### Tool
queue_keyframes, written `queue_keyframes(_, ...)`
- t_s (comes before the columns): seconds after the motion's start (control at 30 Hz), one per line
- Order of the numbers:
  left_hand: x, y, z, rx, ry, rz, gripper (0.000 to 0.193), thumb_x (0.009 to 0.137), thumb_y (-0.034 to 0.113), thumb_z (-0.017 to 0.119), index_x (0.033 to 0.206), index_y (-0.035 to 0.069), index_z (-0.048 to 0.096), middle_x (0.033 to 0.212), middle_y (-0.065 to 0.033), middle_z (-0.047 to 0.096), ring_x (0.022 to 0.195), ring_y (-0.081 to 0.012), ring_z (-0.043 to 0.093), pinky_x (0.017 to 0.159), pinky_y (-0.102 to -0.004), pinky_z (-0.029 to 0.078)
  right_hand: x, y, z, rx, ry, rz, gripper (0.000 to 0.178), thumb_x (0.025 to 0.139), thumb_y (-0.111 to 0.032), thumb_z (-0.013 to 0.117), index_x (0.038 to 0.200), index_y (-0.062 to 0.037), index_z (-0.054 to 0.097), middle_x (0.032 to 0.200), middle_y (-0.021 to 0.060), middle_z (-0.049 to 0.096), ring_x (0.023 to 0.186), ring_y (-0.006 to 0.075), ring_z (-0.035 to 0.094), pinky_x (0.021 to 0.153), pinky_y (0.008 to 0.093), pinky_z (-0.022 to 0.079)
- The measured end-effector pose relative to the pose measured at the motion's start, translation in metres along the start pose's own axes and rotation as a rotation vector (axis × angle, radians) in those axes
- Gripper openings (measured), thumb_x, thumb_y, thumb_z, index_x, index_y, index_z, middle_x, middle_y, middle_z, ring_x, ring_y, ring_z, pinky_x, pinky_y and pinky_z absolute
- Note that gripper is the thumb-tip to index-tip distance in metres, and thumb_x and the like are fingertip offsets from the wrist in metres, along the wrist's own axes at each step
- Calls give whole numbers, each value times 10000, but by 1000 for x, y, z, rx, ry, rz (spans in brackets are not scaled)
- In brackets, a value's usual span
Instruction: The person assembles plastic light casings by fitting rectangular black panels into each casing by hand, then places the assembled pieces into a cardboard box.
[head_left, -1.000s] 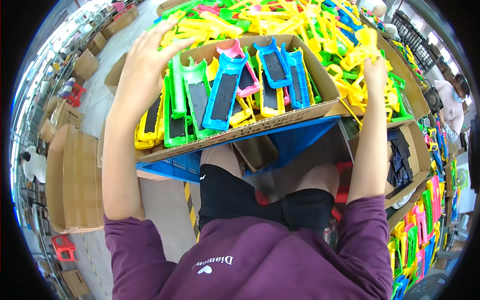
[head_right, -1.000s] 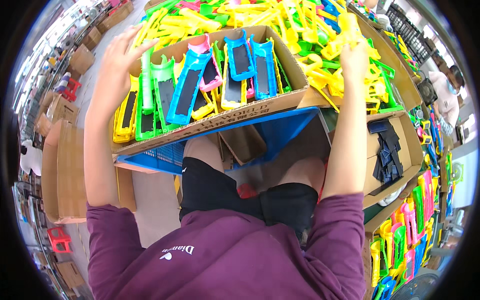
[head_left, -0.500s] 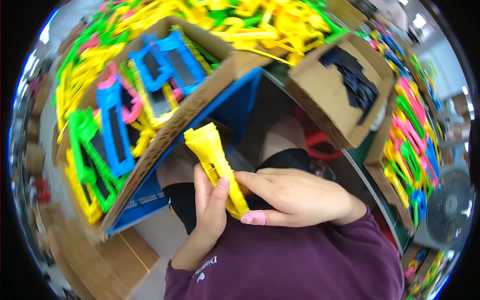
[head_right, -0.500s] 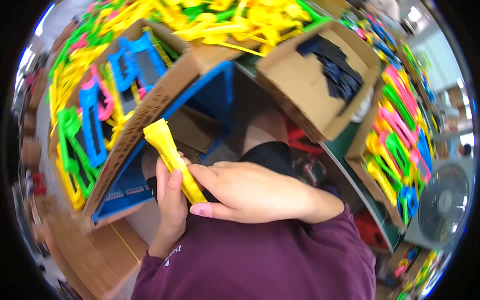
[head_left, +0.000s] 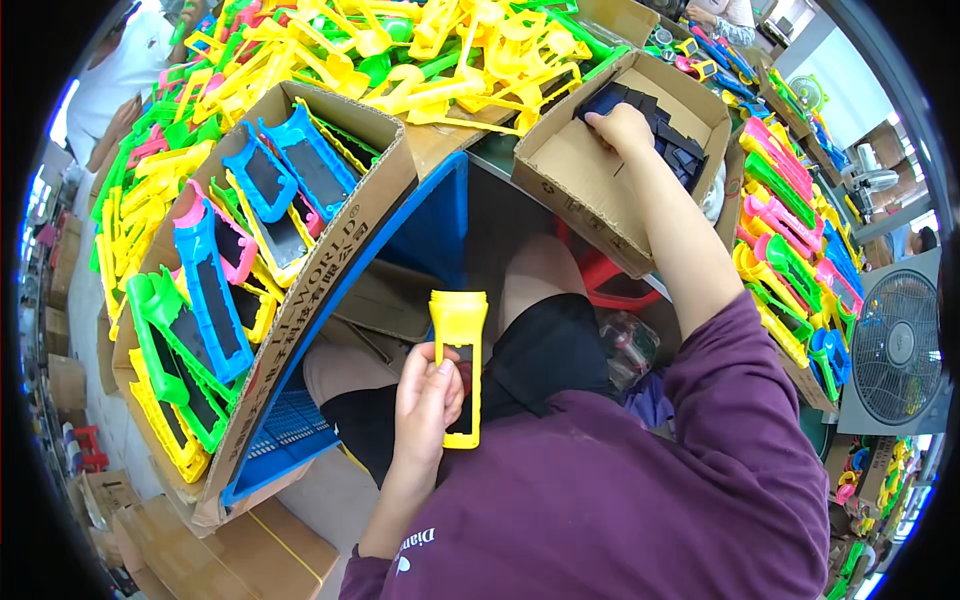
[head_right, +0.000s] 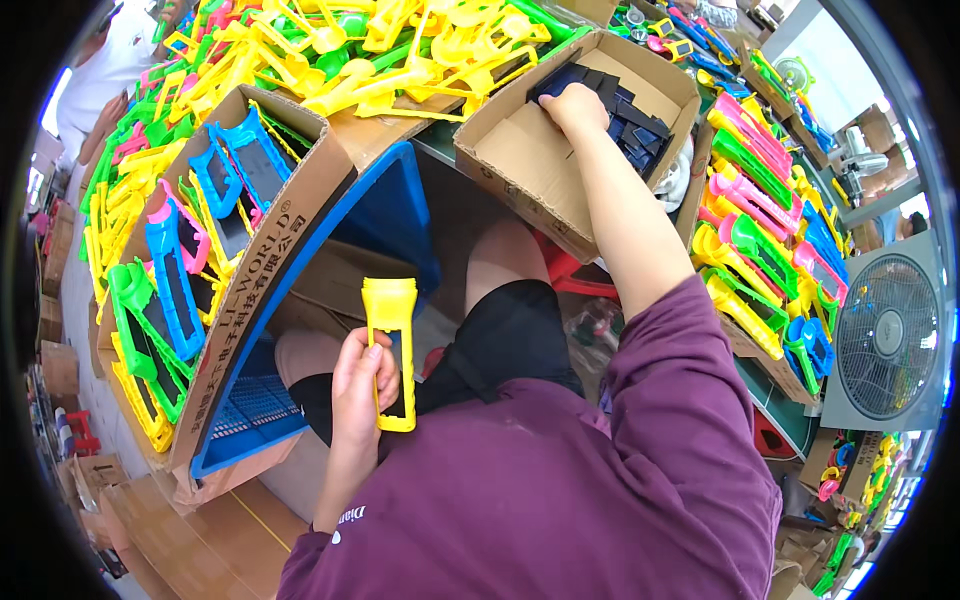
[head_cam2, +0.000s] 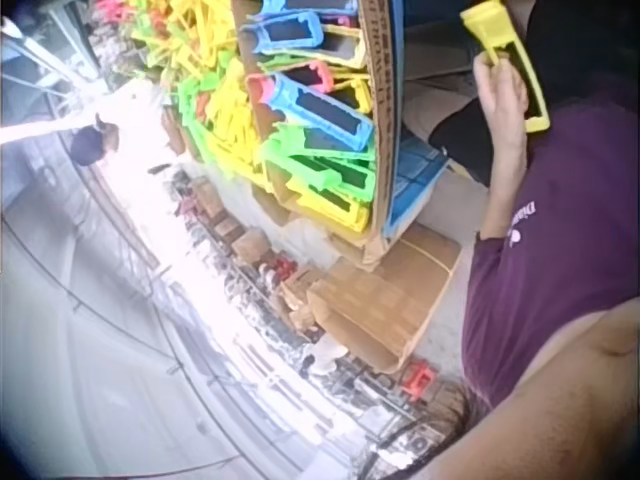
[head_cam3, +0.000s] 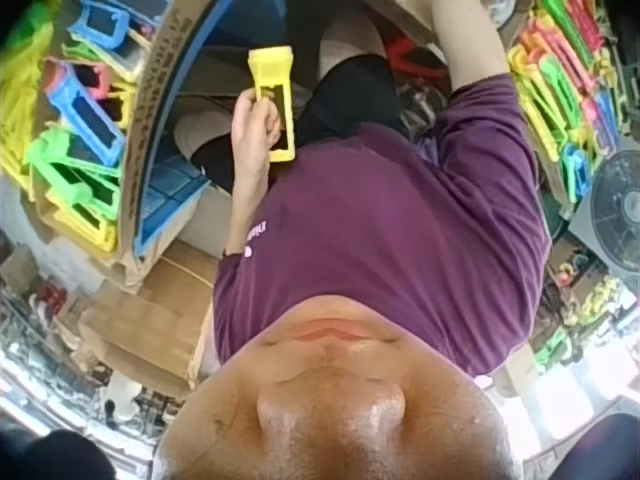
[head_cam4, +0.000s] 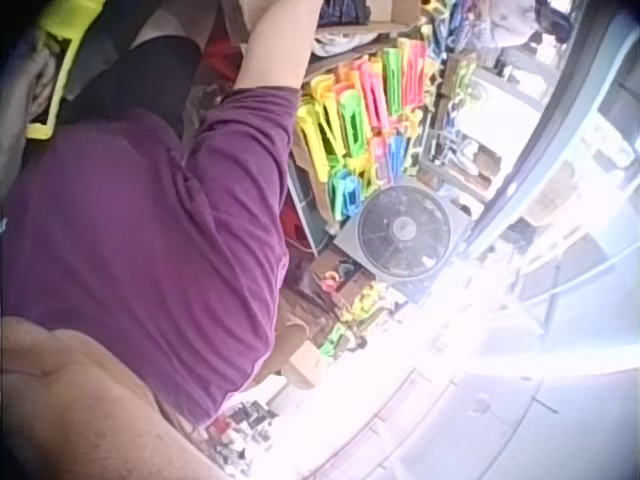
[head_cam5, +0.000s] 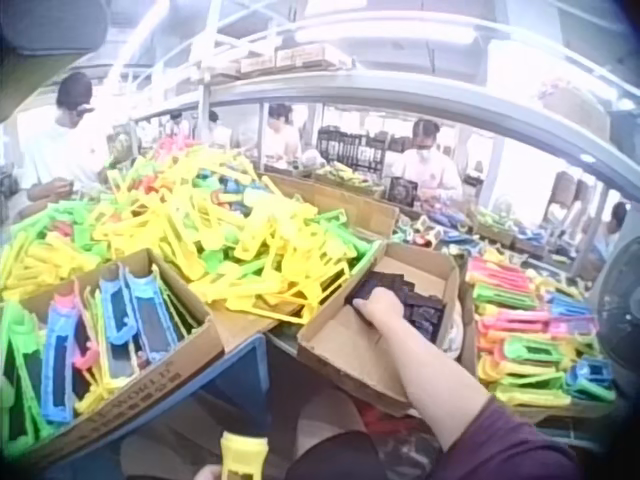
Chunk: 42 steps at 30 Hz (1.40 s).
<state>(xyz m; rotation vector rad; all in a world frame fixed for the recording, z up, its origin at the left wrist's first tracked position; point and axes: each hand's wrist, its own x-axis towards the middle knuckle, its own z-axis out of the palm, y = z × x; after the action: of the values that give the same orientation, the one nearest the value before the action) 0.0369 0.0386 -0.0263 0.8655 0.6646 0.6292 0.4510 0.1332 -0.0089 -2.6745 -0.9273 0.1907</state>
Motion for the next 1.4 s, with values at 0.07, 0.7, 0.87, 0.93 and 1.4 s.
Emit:
queue_keyframes(0.07,-1,-2,-4,-14,28,22,99,891,127,399,939,45,428,570,36,344,433,-13,276,386,-154,222,3,10,1,260,-5,68,309,723,-337,595,717,-30,631,662,109,623,509,188,599,549,305,493)
queue_keyframes(0.7,19,1,10,38,-4,1,103,886,138,401,931,52,437,562,24,355,401,-27,293,359,-165,219,-147,18,-46,947,244,-337,267,746,-93,633,986,7,571,870,50,594,725,84,538,660,213,438)
queue_keyframes(0.87,27,11,27,-28,6,46,147,895,163,375,962,48,436,597,7,372,417,-37,315,373,-166,235,-222,-21,-49,1348,-132,-334,289,728,-36,640,996,15,546,900,53,557,730,86,531,658,207,442)
queue_keyframes(0.93,29,16,33,-78,-18,70,172,901,186,358,961,47,439,600,2,371,421,-44,321,378,-167,243,-237,-26,-44,1410,-250,-299,278,726,-31,640,985,14,548,917,54,551,732,88,531,669,208,445)
queue_keyframes(1.4,21,6,37,-156,129,246,216,900,171,432,1065,34,407,938,-45,530,841,-74,521,742,-215,434,-291,-44,2,651,-77,-1300,233,570,10,672,779,-53,591,953,92,518,864,244,512,711,335,423)
